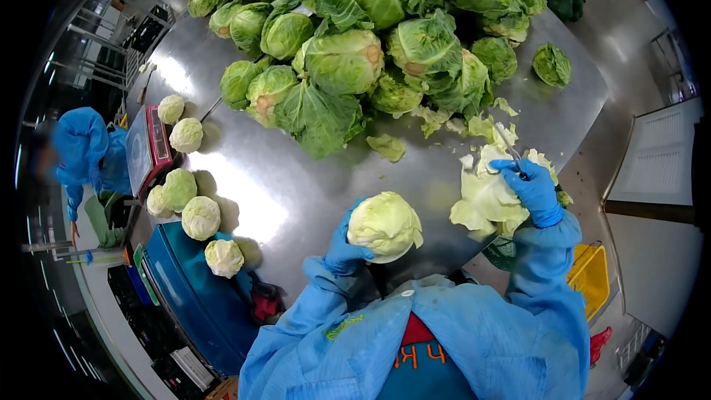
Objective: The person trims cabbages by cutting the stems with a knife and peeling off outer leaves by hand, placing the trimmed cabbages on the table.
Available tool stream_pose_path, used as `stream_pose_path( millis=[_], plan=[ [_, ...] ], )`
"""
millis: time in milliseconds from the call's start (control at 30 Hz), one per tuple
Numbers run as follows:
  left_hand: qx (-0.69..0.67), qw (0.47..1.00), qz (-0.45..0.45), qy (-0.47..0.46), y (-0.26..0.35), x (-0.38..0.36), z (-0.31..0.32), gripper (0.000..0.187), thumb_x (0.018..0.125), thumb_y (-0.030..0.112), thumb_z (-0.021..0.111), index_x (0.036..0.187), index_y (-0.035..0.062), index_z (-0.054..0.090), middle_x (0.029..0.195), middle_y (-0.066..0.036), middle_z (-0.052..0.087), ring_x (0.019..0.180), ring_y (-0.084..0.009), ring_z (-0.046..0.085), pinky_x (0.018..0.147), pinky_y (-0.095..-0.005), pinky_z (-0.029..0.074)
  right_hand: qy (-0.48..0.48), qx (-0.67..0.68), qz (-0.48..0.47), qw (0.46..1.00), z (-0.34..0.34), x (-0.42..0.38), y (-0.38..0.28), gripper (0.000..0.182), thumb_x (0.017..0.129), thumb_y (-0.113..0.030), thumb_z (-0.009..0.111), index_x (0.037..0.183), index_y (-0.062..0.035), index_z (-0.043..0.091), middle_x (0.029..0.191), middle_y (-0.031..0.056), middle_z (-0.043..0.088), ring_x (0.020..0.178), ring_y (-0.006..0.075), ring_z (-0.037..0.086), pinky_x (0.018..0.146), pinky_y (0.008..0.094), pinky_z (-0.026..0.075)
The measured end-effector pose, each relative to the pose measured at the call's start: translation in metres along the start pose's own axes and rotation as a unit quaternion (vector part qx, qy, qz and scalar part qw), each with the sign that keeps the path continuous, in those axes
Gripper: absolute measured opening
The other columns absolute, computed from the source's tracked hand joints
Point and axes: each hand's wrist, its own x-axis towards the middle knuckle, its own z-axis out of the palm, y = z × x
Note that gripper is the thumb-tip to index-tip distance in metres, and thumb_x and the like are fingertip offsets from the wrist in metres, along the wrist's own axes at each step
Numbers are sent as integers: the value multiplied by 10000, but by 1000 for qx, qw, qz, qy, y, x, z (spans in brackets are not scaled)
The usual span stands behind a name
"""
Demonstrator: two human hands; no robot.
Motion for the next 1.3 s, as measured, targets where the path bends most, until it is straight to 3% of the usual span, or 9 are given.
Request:
stream_pose_path(
  millis=[200, 367, 567, 700, 800, 900, 1100, 1200, 1300],
  plan=[
    [-95, 990, -102, -23, 22, 9, 22, 940, 567, 188, 833, 1386, 14, 407, 1316, -129, 538, 1198, -259, 539, 1037, -388, 426, -155, 97, -224, 957, 50, -7, -65, 756, 766, -267, 793, 1420, -119, 443, 1202, 75, 600, 1079, 204, 562, 899, 282, 446],
    [-44, 982, -155, -97, 21, 8, 14, 985, 545, 229, 856, 1390, 13, 398, 1323, -123, 530, 1199, -255, 536, 1044, -377, 414, -394, 90, -298, 865, 84, 11, -100, 590, 798, -296, 768, 1320, -115, 559, 1058, 71, 605, 943, 182, 556, 816, 311, 458],
    [-39, 981, -141, -130, 17, 10, 24, 1042, 558, 301, 890, 1411, 17, 364, 1356, -117, 501, 1238, -235, 505, 1059, -393, 402, -268, 166, -183, 931, 100, 16, -89, 220, 837, -268, 744, 895, -67, 677, 681, 0, 540, 645, 87, 505, 597, 265, 439],
    [-44, 976, -170, -126, -5, 23, 8, 805, 716, 309, 785, 1369, 19, 414, 1337, -134, 510, 1210, -253, 529, 1024, -414, 439, -98, 394, 46, 913, 89, 12, -133, 236, 843, -238, 745, 755, -66, 610, 623, -66, 519, 585, 55, 484, 509, 234, 378],
    [-143, 957, -236, -88, -26, 25, 0, 531, 870, 360, 626, 1272, 38, 496, 1281, -144, 524, 1157, -254, 553, 985, -416, 462, 31, 342, -27, 939, 79, 36, -112, 194, 830, -206, 752, 834, -48, 639, 678, -48, 553, 623, 55, 489, 530, 232, 389],
    [-321, 916, -238, -36, -3, 28, 42, 409, 876, 371, 573, 1162, 80, 548, 1167, -125, 569, 1089, -241, 566, 963, -430, 448, 219, -23, -209, 953, 60, 43, -105, 241, 812, -160, 758, 1010, -53, 674, 788, -18, 602, 666, 67, 507, 564, 224, 408],
    [-362, 931, -41, 35, 25, 27, 58, 444, 899, 353, 541, 1281, 132, 494, 1262, -110, 533, 1154, -239, 538, 971, -402, 457, -113, 90, -262, 954, 76, 2, -73, 593, 785, -135, 769, 1336, -207, 561, 1024, 18, 584, 756, 127, 542, 655, 251, 452],
    [-284, 956, 30, -69, 2, 35, 21, 787, 862, 609, 448, 1494, 180, 259, 1535, -147, 256, 1400, -374, 269, 1127, -573, 260, -128, 126, -319, 930, 87, 0, -102, 617, 777, -167, 782, 1347, -207, 551, 1097, 36, 566, 873, 152, 546, 719, 268, 469],
    [36, 998, 40, -19, 6, 44, 21, 763, 881, 610, 391, 1495, 178, 252, 1527, -157, 266, 1382, -390, 297, 1120, -582, 268, -197, 67, -323, 923, 87, 6, -129, 639, 780, -221, 778, 1368, -227, 529, 1168, 84, 539, 1021, 213, 517, 805, 294, 470]
  ],
)
